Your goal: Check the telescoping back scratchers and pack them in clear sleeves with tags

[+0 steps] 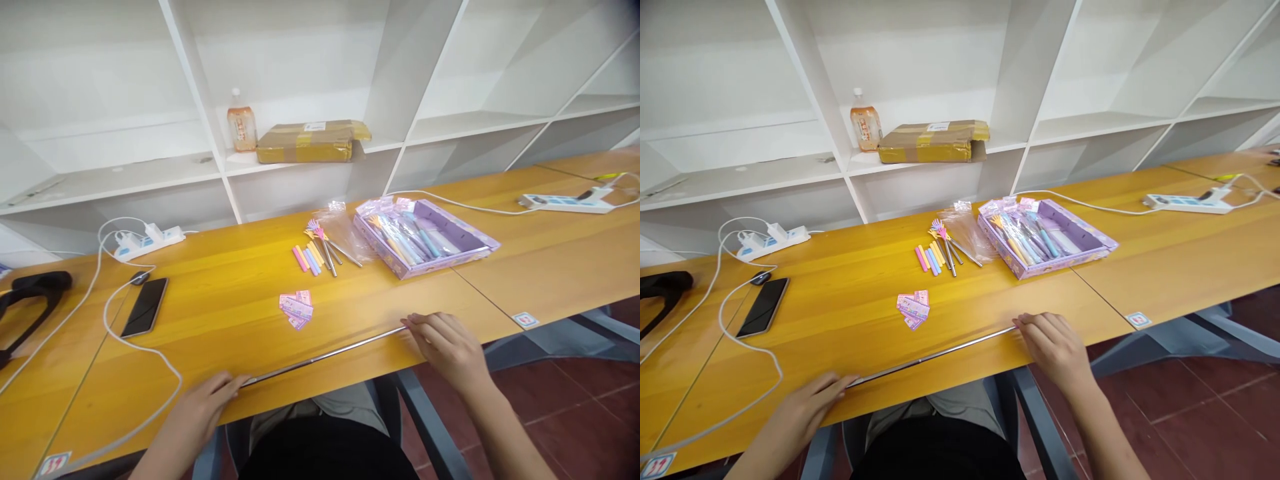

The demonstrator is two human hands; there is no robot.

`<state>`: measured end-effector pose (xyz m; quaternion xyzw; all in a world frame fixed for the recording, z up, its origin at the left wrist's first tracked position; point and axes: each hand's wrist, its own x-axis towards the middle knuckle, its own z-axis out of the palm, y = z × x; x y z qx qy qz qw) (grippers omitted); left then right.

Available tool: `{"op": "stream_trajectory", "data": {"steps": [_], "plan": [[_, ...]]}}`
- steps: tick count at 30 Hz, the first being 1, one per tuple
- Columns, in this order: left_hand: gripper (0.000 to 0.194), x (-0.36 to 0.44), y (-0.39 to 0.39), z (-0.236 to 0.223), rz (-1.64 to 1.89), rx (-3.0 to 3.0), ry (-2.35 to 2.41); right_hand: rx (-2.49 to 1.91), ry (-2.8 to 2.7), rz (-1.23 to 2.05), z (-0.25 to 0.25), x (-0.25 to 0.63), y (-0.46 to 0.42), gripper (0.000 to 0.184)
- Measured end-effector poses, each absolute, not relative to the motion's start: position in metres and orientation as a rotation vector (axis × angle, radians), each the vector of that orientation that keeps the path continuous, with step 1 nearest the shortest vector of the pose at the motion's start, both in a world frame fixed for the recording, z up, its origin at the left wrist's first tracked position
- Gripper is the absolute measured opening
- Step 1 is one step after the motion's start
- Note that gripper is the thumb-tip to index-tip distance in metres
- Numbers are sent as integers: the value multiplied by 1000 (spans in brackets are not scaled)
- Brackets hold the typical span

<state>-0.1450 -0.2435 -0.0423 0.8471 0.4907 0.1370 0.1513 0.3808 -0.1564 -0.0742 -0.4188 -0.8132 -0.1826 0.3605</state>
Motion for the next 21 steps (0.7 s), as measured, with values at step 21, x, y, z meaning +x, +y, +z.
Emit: {"op": "stream_trajectory", "data": {"steps": [21], "plan": [[42,-46,-197,-47,392,2214,1403,-684,-2564,-345,-48,200,-142,26]]}}
